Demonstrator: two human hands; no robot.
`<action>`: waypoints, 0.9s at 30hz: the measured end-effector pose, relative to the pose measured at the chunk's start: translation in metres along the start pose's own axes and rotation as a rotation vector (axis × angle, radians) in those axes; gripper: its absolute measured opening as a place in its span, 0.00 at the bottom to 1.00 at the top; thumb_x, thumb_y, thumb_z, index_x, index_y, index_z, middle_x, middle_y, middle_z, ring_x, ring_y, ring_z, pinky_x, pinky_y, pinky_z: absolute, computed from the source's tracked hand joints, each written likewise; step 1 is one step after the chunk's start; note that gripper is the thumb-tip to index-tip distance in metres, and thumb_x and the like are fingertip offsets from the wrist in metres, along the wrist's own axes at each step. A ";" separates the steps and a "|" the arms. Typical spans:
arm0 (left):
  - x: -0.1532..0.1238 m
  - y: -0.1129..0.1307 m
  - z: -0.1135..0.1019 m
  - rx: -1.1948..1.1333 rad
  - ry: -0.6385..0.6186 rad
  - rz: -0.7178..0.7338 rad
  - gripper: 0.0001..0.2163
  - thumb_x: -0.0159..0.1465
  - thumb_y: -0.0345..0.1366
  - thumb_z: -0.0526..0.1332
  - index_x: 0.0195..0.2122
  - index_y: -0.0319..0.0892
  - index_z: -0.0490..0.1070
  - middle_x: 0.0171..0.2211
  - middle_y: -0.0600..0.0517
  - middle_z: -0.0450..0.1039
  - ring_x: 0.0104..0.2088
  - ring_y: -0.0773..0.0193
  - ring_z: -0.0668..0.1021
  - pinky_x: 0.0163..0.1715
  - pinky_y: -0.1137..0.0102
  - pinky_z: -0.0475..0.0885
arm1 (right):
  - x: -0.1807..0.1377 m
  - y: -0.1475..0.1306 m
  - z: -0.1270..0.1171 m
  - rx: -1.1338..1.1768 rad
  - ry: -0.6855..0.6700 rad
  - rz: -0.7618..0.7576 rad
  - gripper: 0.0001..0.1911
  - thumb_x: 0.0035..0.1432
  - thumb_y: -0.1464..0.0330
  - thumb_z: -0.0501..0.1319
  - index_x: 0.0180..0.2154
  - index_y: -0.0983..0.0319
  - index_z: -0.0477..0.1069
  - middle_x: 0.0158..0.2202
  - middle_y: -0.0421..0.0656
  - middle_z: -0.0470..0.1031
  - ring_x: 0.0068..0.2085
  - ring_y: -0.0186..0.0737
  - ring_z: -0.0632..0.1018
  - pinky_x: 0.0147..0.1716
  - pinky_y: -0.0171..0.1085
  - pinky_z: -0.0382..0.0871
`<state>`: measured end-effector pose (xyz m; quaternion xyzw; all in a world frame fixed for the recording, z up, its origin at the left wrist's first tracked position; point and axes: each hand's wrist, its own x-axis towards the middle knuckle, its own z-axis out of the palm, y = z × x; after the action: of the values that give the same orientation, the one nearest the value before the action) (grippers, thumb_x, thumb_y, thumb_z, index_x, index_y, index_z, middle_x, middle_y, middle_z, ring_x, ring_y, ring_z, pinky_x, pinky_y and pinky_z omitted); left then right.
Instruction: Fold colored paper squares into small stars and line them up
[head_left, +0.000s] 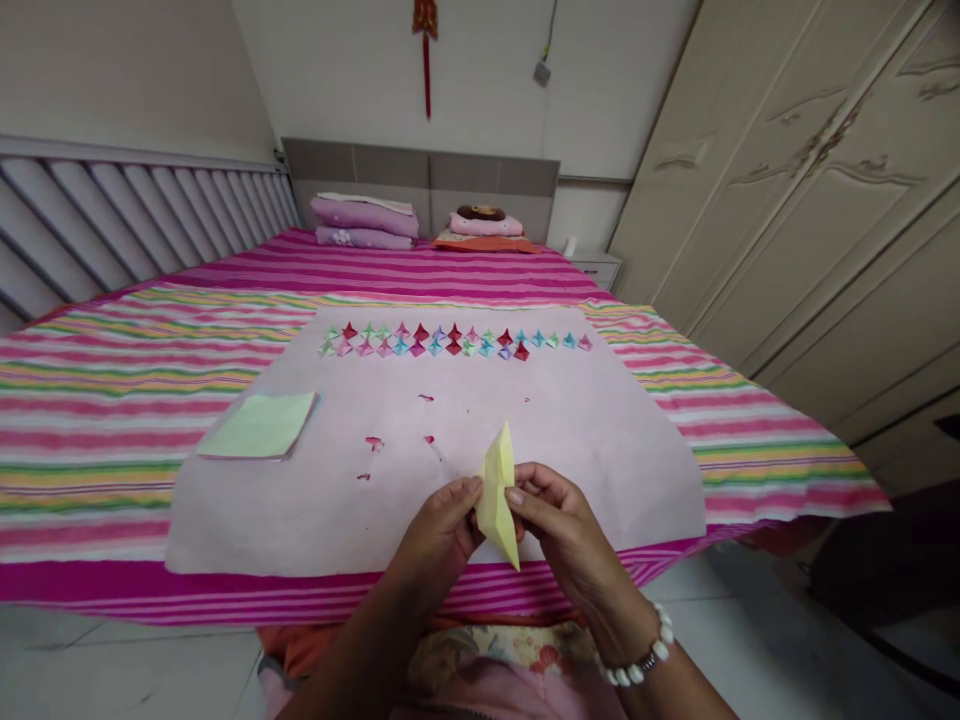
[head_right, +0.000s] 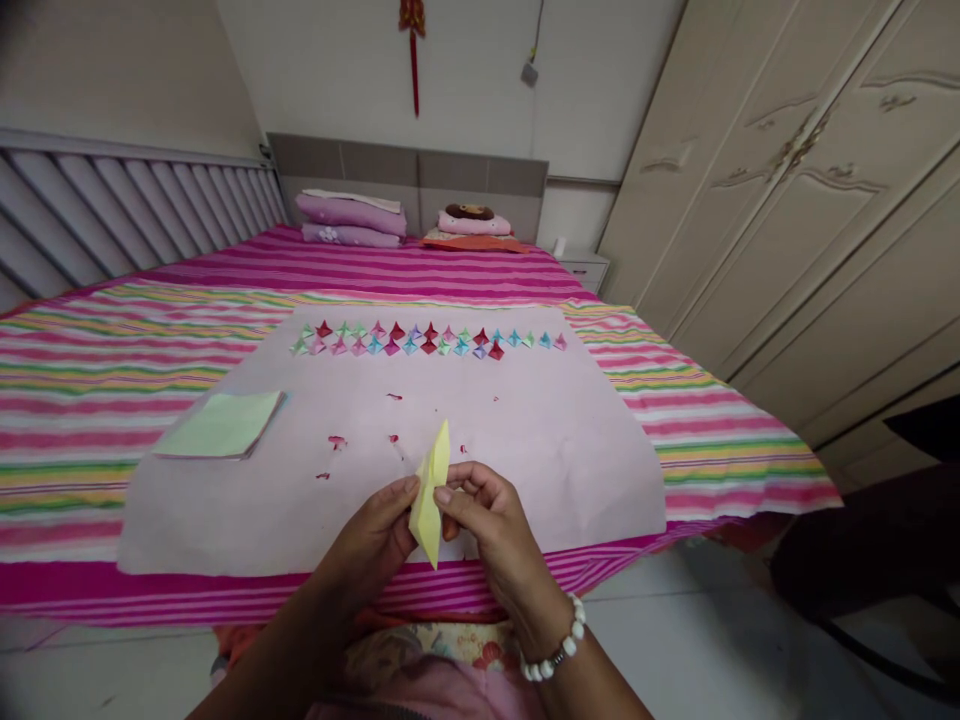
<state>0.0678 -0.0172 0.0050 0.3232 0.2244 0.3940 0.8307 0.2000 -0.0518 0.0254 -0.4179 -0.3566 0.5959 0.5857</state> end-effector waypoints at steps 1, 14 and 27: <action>0.001 0.000 0.000 -0.002 0.000 0.000 0.13 0.59 0.43 0.64 0.32 0.36 0.73 0.23 0.48 0.75 0.28 0.59 0.78 0.32 0.67 0.71 | 0.001 0.000 -0.001 -0.006 -0.005 -0.014 0.13 0.45 0.64 0.71 0.33 0.62 0.75 0.24 0.38 0.71 0.22 0.30 0.68 0.22 0.31 0.62; 0.004 -0.002 -0.005 0.077 0.211 0.056 0.16 0.51 0.44 0.70 0.23 0.38 0.68 0.19 0.58 0.64 0.22 0.73 0.66 0.27 0.76 0.65 | 0.006 0.001 -0.005 -0.053 0.009 -0.105 0.17 0.45 0.68 0.70 0.39 0.59 0.74 0.29 0.37 0.73 0.22 0.30 0.68 0.25 0.32 0.64; 0.018 0.004 0.001 0.458 0.357 0.138 0.16 0.51 0.44 0.69 0.34 0.37 0.76 0.20 0.57 0.68 0.21 0.72 0.67 0.24 0.76 0.63 | 0.023 0.004 -0.006 -0.176 0.103 -0.105 0.10 0.44 0.63 0.69 0.27 0.62 0.73 0.19 0.36 0.70 0.22 0.33 0.68 0.22 0.32 0.61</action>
<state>0.0772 -0.0012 0.0065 0.4420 0.4275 0.4395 0.6548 0.2051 -0.0292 0.0175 -0.4784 -0.3984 0.5088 0.5946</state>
